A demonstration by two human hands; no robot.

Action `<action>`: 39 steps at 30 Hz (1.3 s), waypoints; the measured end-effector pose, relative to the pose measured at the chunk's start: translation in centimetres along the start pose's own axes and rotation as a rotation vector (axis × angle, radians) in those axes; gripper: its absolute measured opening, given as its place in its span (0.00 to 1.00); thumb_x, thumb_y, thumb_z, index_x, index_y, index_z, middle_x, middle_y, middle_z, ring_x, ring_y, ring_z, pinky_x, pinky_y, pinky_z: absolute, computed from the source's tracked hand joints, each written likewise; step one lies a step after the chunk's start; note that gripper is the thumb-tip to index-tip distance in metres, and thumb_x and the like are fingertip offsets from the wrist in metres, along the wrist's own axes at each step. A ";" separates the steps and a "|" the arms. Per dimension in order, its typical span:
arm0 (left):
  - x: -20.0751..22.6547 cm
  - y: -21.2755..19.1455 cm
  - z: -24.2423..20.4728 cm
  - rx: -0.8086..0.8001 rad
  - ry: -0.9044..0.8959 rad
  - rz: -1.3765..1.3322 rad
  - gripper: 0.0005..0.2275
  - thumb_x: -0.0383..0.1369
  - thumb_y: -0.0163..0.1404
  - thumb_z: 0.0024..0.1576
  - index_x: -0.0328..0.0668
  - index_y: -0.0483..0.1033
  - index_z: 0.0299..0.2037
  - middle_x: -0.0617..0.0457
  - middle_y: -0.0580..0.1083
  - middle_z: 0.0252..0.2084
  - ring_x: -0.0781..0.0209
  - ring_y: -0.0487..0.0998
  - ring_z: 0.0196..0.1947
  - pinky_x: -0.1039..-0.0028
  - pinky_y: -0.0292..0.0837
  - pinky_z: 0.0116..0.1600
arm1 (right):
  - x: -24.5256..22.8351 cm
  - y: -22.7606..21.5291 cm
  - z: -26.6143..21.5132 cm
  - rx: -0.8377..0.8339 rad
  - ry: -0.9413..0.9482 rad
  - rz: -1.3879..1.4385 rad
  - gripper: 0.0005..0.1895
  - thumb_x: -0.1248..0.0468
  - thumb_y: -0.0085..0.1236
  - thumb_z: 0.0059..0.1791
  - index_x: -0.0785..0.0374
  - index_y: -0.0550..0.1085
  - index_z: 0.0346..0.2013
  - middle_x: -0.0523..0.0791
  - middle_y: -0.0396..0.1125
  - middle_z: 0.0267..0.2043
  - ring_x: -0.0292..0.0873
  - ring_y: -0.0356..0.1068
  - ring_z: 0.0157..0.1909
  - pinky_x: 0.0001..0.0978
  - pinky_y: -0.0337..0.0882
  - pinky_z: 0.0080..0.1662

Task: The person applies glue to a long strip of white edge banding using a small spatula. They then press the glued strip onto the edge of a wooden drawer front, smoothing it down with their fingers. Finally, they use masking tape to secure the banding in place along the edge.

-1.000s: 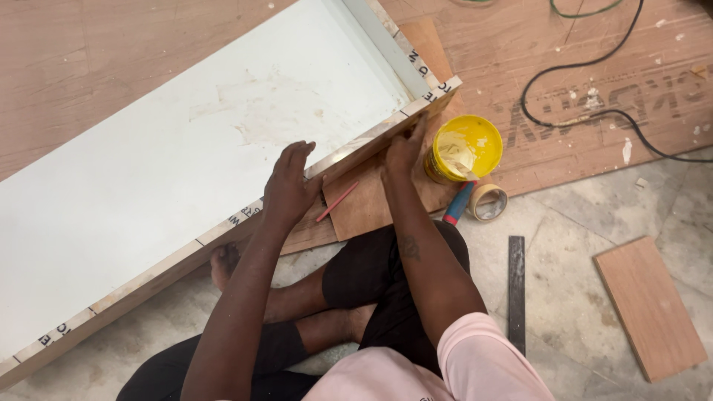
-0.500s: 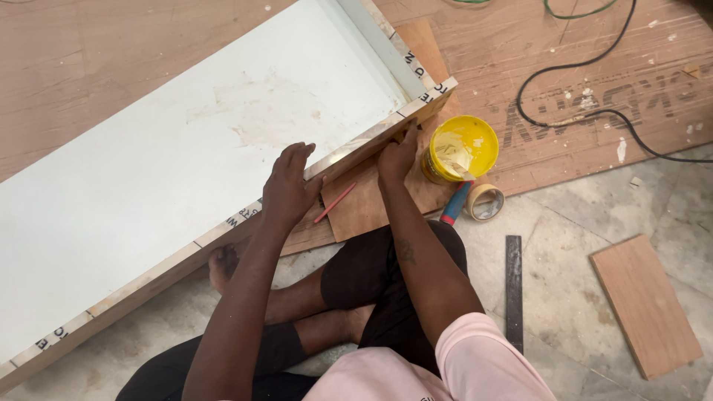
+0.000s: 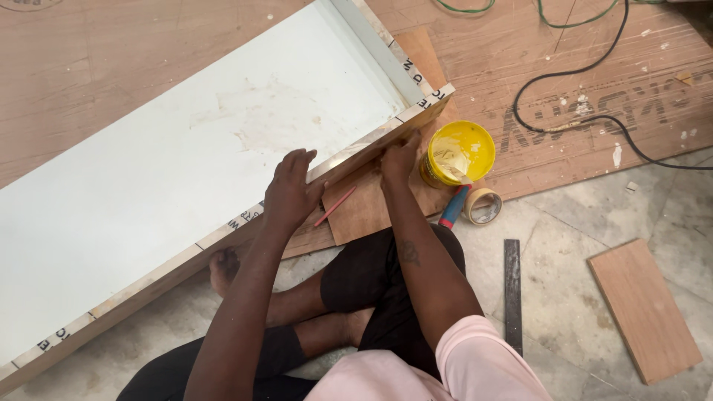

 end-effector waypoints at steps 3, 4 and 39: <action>0.0 -0.3 -0.1 0.021 0.019 0.024 0.27 0.36 0.62 0.53 0.46 0.69 0.63 0.47 0.68 0.64 0.46 0.70 0.63 0.58 0.73 0.59 | -1.8 0.1 0.9 0.053 -0.576 -0.220 0.50 0.82 0.40 0.42 0.58 0.41 0.77 0.59 0.52 0.73 0.56 0.57 0.70 0.41 0.60 0.65; 0.1 -0.3 -0.3 0.023 0.016 0.029 0.27 0.37 0.62 0.52 0.46 0.69 0.63 0.47 0.68 0.64 0.46 0.70 0.62 0.58 0.74 0.58 | -0.3 0.2 1.7 0.019 -0.440 -0.276 0.49 0.80 0.38 0.44 0.56 0.40 0.78 0.59 0.56 0.70 0.55 0.60 0.68 0.40 0.62 0.63; 9.0 11.5 12.8 0.067 0.053 -0.142 0.15 0.32 0.64 0.49 0.40 0.79 0.46 0.49 0.73 0.44 0.49 0.74 0.46 0.60 0.75 0.49 | -16.5 -8.9 12.2 -0.603 -0.632 -0.617 0.22 0.74 0.58 0.48 0.65 0.74 0.57 0.45 0.74 0.46 0.35 0.72 0.46 0.28 0.75 0.47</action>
Point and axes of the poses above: each hand's wrist, its own z-axis towards the middle knuckle, its own y-axis out of the palm, x = y × z, the point moved 5 cm from there along z, towards the middle knuckle
